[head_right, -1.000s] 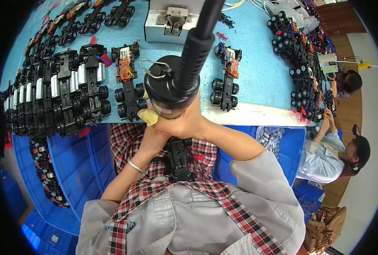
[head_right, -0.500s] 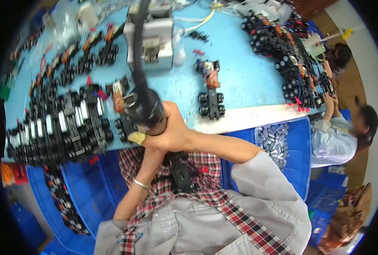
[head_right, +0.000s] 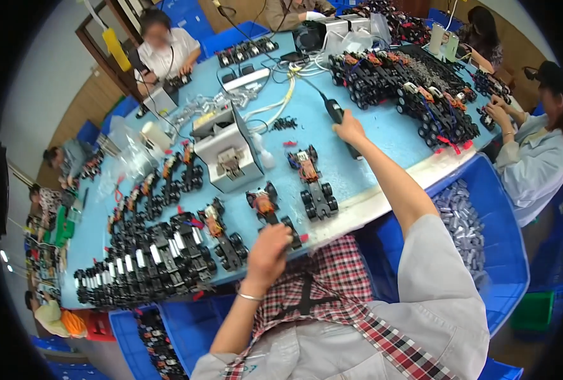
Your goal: Assembling small mechanical components of a toy using an electric screwdriver and glue.
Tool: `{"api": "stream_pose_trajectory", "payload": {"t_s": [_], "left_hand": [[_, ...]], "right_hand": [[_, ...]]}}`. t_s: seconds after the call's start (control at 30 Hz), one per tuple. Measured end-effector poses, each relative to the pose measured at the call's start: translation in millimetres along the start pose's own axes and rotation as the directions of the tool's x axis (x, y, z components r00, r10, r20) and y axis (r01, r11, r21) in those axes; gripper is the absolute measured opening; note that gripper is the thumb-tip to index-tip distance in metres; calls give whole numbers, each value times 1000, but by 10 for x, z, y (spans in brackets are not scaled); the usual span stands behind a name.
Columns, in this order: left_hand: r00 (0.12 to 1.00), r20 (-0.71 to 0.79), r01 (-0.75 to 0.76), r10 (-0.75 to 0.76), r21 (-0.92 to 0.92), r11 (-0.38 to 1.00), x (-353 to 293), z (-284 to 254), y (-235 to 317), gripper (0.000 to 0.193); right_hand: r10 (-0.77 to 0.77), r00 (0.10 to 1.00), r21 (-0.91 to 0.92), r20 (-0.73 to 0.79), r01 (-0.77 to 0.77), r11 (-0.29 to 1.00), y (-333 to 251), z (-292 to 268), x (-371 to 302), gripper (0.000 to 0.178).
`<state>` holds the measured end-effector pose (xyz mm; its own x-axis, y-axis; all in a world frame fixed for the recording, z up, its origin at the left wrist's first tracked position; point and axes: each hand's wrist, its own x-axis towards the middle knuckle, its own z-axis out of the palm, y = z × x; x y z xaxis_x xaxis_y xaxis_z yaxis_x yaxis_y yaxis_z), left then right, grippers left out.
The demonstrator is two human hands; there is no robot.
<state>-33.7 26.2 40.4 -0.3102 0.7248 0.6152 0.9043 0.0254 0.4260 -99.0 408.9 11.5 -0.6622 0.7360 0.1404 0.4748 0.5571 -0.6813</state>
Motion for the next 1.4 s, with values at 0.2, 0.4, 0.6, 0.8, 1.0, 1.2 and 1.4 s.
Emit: {"api": "stream_pose_trajectory", "payload": {"t_s": [0.2, 0.4, 0.6, 0.8, 1.0, 1.2, 1.4], "left_hand": [[925, 342, 144, -168, 95, 985, -30, -75, 322, 46], [969, 33, 238, -244, 138, 962, 444, -599, 58, 33], [951, -50, 310, -306, 134, 941, 1739, -1094, -1198, 27], [886, 79, 369, -457, 478, 797, 2458, -1559, -3041, 28], [735, 186, 442, -651, 597, 670, 2503, -1376, -4596, 38], [530, 86, 573, -844, 697, 431, 2433, -1702, -5340, 48], [385, 24, 788, -923, 512, 342, 2491, -1575, -5672, 60]], "right_hand": [[-534, 842, -104, -77, 526, 844, -537, -210, -790, 50], [-735, 656, 257, 171, 690, 676, -457, -179, -1617, 55], [-504, 848, 409, 167, 405, 818, -94, -885, -1716, 56], [184, 847, 227, -498, -77, 971, 1632, -1709, -2267, 19], [-70, 990, 118, 120, 56, 991, -25, -1538, -1502, 30], [-553, 685, 422, 474, 375, 826, -1577, -3, 346, 38], [-459, 820, -89, 343, 515, 853, -2099, 1725, 1974, 45]]}}
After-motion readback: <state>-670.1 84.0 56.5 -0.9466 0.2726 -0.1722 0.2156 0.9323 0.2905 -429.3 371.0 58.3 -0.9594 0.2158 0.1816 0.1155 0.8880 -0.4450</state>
